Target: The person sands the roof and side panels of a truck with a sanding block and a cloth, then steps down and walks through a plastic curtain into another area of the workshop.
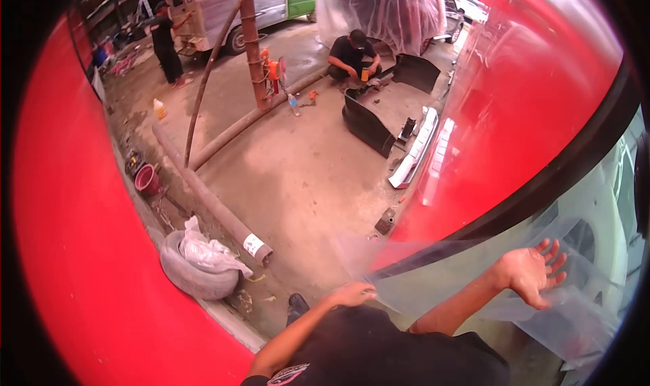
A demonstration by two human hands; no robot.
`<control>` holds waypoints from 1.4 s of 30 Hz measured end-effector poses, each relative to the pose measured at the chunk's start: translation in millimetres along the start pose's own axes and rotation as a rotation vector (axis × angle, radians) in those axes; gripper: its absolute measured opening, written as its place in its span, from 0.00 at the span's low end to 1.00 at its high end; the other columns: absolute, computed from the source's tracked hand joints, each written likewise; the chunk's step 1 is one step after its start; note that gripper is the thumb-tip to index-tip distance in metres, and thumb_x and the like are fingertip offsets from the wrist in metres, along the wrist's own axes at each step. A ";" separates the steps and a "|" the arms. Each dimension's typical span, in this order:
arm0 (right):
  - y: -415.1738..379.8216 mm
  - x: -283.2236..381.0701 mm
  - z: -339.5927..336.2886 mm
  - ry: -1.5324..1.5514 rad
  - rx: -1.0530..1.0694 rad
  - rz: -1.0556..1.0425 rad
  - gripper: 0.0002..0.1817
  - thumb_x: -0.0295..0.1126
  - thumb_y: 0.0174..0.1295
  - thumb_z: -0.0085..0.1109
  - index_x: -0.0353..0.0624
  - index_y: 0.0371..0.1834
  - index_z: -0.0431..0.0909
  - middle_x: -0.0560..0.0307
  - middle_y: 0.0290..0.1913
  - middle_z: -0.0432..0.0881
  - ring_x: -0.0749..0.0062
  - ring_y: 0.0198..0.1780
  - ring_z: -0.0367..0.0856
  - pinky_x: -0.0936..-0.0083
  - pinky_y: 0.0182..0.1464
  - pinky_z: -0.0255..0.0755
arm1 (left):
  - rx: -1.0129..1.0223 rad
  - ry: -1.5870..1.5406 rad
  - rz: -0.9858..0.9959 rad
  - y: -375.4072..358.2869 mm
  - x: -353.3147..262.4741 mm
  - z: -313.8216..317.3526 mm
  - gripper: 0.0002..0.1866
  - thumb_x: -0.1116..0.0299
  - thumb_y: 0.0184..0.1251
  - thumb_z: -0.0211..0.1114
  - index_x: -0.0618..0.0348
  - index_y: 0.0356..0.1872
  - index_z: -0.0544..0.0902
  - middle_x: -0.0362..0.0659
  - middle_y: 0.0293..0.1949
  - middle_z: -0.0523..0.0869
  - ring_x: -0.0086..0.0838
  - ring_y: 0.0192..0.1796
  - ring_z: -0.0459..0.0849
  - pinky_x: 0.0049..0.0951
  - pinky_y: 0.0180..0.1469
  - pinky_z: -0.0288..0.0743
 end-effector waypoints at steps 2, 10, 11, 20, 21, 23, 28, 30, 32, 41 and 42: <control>-16.8 14.5 12.9 0.136 0.165 -0.119 0.34 0.64 0.79 0.40 0.42 0.52 0.80 0.43 0.58 0.83 0.42 0.49 0.82 0.50 0.51 0.76 | -0.017 -0.009 0.007 -18.0 32.2 -31.1 0.31 0.46 0.84 0.64 0.62 0.73 0.84 0.55 0.68 0.90 0.49 0.71 0.87 0.45 0.75 0.78; -126.9 49.6 103.2 -0.427 0.103 -0.758 0.24 0.54 0.78 0.48 0.40 0.46 0.77 0.49 0.46 0.80 0.56 0.43 0.78 0.59 0.45 0.74 | 0.018 -0.018 -0.018 -30.7 47.3 -138.6 0.28 0.49 0.85 0.64 0.63 0.70 0.85 0.56 0.64 0.92 0.48 0.66 0.91 0.43 0.70 0.82; -139.7 43.5 110.2 -0.443 0.156 -0.816 0.23 0.52 0.78 0.48 0.40 0.45 0.77 0.49 0.46 0.80 0.57 0.42 0.78 0.60 0.44 0.74 | 0.023 -0.025 0.013 -21.9 44.9 -141.7 0.27 0.50 0.86 0.65 0.62 0.70 0.85 0.56 0.64 0.93 0.45 0.65 0.92 0.41 0.69 0.83; -199.3 -131.5 119.0 -0.497 0.426 -0.518 0.07 0.28 0.73 0.47 0.37 0.42 0.74 0.53 0.36 0.75 0.65 0.38 0.73 0.70 0.39 0.69 | 0.110 -0.030 0.055 78.4 108.8 -175.1 0.25 0.52 0.87 0.65 0.63 0.68 0.87 0.51 0.59 0.94 0.39 0.61 0.92 0.37 0.66 0.83; -201.8 -158.8 113.1 -0.501 0.449 -0.481 0.07 0.28 0.73 0.47 0.37 0.42 0.74 0.53 0.34 0.74 0.66 0.37 0.71 0.70 0.39 0.68 | 0.065 -0.053 0.005 88.8 128.3 -192.3 0.24 0.52 0.86 0.65 0.62 0.66 0.88 0.52 0.57 0.95 0.40 0.60 0.93 0.38 0.64 0.84; -208.8 -210.1 115.4 -0.530 0.471 -0.410 0.06 0.27 0.75 0.46 0.38 0.42 0.73 0.55 0.30 0.73 0.69 0.34 0.67 0.71 0.36 0.62 | -0.020 -0.083 -0.094 106.1 168.6 -239.2 0.22 0.52 0.84 0.66 0.60 0.62 0.90 0.54 0.54 0.96 0.42 0.56 0.95 0.39 0.61 0.85; -206.3 -326.1 133.2 -0.633 0.526 -0.295 0.06 0.25 0.77 0.44 0.37 0.43 0.73 0.55 0.31 0.74 0.72 0.33 0.66 0.74 0.35 0.60 | -0.465 -0.141 -0.474 85.9 348.0 -337.1 0.20 0.54 0.83 0.65 0.61 0.54 0.91 0.43 0.41 0.94 0.32 0.40 0.91 0.39 0.46 0.86; -212.4 -373.2 138.3 -0.658 0.513 -0.214 0.07 0.25 0.79 0.44 0.37 0.43 0.73 0.55 0.31 0.74 0.74 0.32 0.66 0.75 0.35 0.59 | -0.664 -0.273 -0.728 44.9 402.8 -364.0 0.16 0.57 0.84 0.62 0.59 0.49 0.91 0.43 0.37 0.93 0.31 0.30 0.89 0.37 0.34 0.86; -219.8 -417.7 141.4 -0.673 0.513 -0.107 0.08 0.26 0.80 0.44 0.38 0.43 0.73 0.56 0.32 0.74 0.75 0.32 0.66 0.76 0.35 0.59 | -0.782 -0.643 -1.010 -8.0 425.6 -367.1 0.16 0.57 0.83 0.61 0.58 0.49 0.89 0.45 0.37 0.94 0.33 0.29 0.91 0.37 0.27 0.85; -454.5 -707.4 -9.1 -1.146 1.130 0.721 0.11 0.38 0.86 0.58 0.43 0.51 0.86 0.56 0.44 0.87 0.75 0.43 0.84 0.70 0.47 0.79 | -0.834 -0.677 -1.150 -52.6 443.9 -385.6 0.15 0.62 0.78 0.63 0.62 0.46 0.92 0.49 0.40 0.96 0.36 0.32 0.93 0.42 0.28 0.83; -499.0 -743.5 -78.0 -1.164 1.316 0.804 0.13 0.40 0.84 0.60 0.43 0.52 0.88 0.57 0.42 0.90 0.74 0.41 0.86 0.68 0.48 0.81 | -0.791 -0.609 -1.162 -45.6 452.9 -389.7 0.15 0.62 0.78 0.63 0.63 0.43 0.92 0.49 0.40 0.96 0.37 0.34 0.94 0.44 0.30 0.83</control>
Point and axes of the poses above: each hand's wrist, its own y-axis towards the middle knuckle, its own z-axis out of the palm, x = y × z, the point moved 8 cm from there along y, towards the middle knuckle
